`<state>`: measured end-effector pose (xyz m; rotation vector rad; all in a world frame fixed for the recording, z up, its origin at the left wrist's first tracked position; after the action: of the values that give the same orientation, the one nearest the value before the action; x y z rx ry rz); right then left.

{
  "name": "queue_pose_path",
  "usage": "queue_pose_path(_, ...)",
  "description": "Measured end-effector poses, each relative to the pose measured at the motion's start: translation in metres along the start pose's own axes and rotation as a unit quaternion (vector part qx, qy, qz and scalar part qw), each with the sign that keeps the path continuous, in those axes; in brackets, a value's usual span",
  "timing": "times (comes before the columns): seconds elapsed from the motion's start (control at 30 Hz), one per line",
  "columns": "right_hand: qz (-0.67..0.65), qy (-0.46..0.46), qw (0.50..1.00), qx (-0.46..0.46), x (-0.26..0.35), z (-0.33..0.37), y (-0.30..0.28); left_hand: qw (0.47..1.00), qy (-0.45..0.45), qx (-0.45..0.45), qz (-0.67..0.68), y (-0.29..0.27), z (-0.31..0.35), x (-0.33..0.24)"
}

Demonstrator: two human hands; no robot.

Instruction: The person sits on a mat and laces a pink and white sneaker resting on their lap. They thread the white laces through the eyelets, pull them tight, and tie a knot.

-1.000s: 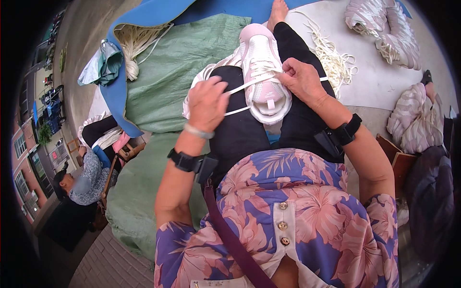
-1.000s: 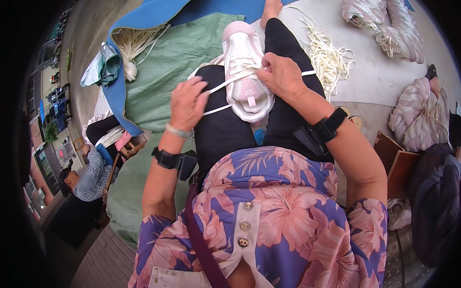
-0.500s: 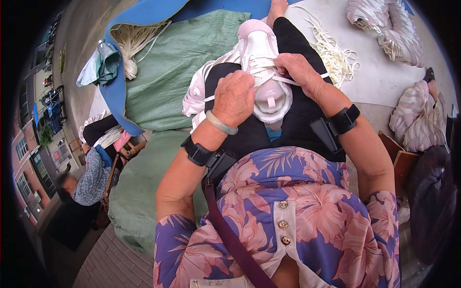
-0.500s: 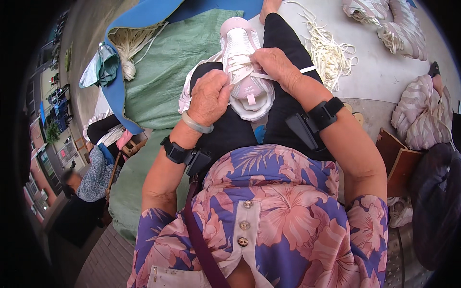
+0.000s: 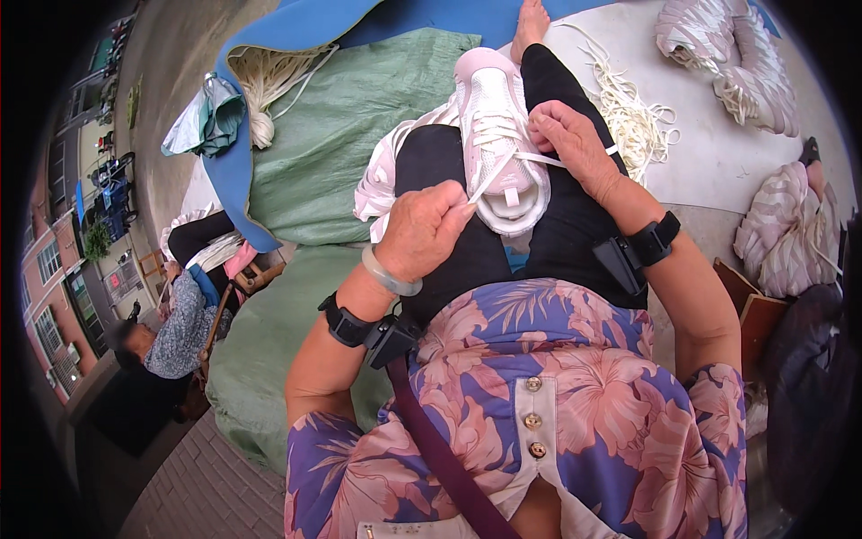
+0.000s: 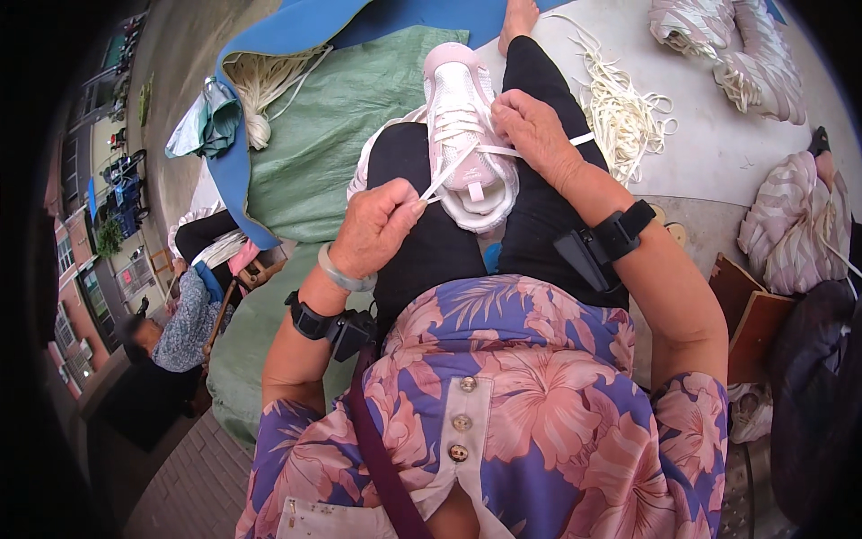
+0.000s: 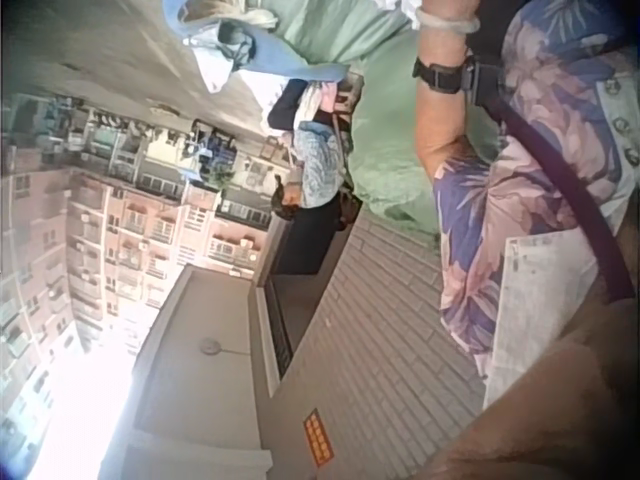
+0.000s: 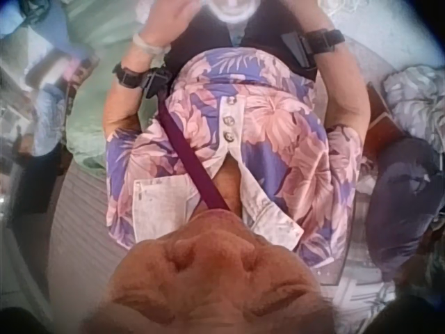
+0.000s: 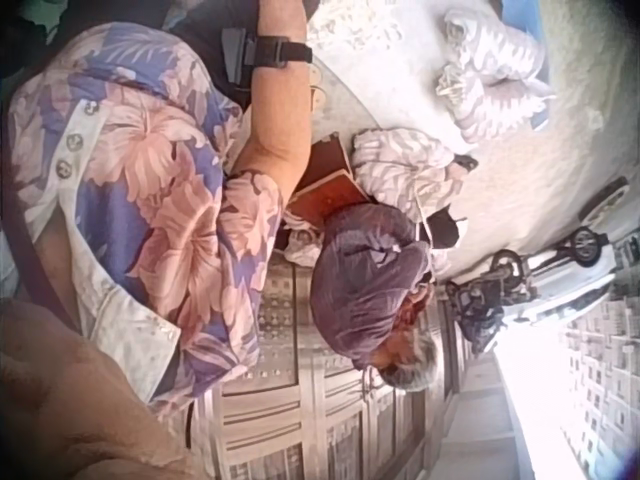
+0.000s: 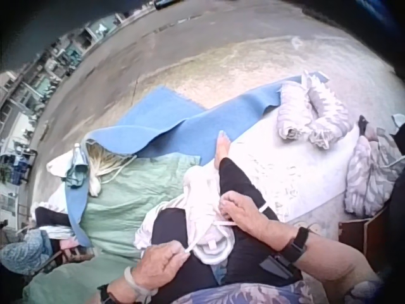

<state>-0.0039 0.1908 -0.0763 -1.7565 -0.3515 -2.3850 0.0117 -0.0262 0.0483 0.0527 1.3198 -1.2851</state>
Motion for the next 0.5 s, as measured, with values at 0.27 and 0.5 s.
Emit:
queue_pose_path(0.27,0.028,-0.15,0.969,0.195,0.066,-0.002,0.028,0.992,0.098,-0.081,-0.021,-0.045,-0.033,-0.053)
queue_pose_path(0.5,-0.221,-0.136,0.945,0.201,0.156,0.026,-0.041,0.972,0.069,-0.119,0.192,-0.038,-0.033,-0.03)
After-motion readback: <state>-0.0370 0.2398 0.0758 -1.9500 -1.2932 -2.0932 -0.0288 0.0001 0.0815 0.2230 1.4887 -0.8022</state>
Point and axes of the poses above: each hand's wrist, its own z-axis away from the middle knuckle, its own y-axis out of the palm, x = y × z, the point moved 1 cm from there along -z, towards the middle knuckle, and after that the axes turned 9 degrees about x, right-handed, at the moved point
